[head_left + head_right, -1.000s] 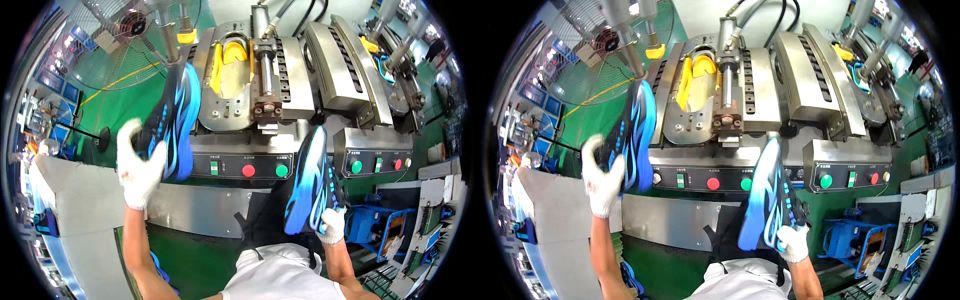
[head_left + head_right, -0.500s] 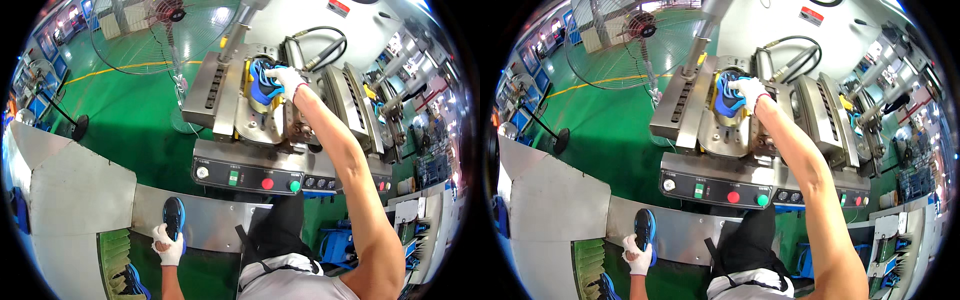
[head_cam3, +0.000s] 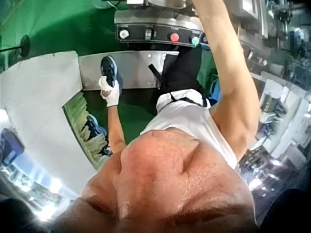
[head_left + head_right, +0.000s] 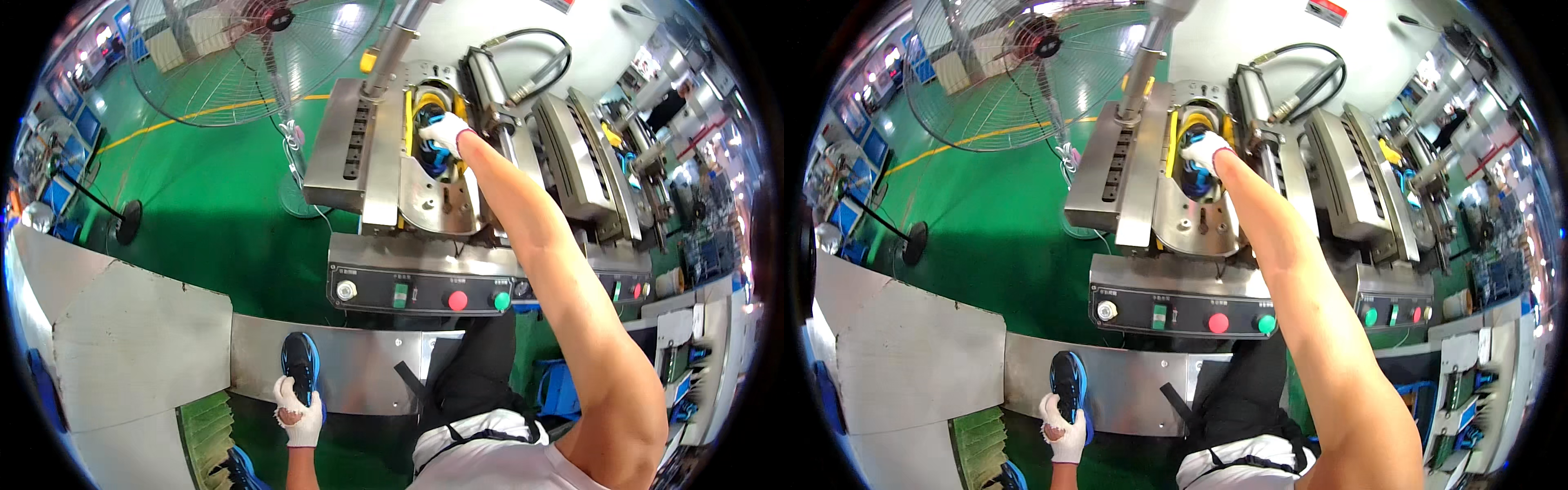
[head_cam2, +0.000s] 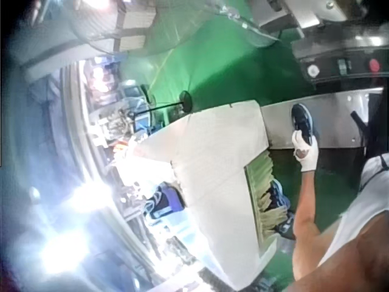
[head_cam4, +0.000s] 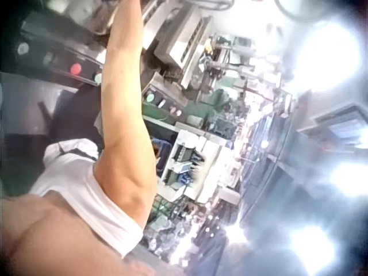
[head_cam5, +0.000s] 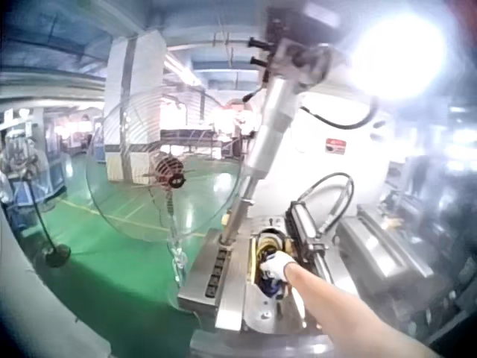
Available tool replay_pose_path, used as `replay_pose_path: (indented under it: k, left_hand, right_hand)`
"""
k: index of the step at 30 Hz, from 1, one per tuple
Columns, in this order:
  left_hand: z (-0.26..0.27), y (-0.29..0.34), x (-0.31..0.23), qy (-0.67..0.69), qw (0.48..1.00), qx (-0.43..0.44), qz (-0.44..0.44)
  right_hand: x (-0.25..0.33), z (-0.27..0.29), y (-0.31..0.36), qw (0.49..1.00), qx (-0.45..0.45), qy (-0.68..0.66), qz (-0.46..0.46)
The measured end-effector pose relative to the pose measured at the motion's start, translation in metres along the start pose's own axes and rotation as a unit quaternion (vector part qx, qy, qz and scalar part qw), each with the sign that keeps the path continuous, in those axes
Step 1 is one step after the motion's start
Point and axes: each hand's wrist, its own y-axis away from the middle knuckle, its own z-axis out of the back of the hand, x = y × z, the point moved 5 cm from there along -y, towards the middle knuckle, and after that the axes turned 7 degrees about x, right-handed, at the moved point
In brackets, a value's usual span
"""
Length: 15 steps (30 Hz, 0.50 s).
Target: The person repeatedly picks up blue and black sneakers from a conveyor belt and places them into a machine. They operate the machine by pressing a green button, then remove the processed sneakers and place them onto a nearby blue cart. The cycle of picking, processing, and moving the sneakers continues throughout the video.
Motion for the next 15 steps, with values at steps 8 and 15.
replay_pose_path:
  k: [8, 15]
  left_hand:
    - [-0.017, 0.020, -0.043, 0.057, 0.993, 0.004, 0.100]
    - [-0.001, -0.006, -0.072, -0.103, 0.947, 0.067, -0.296]
  right_hand:
    - [0.040, -0.026, 0.302, 0.937, -0.013, -0.040, 0.346]
    - [-0.185, -0.141, 0.378, 0.857, -0.098, 0.437, 0.254]
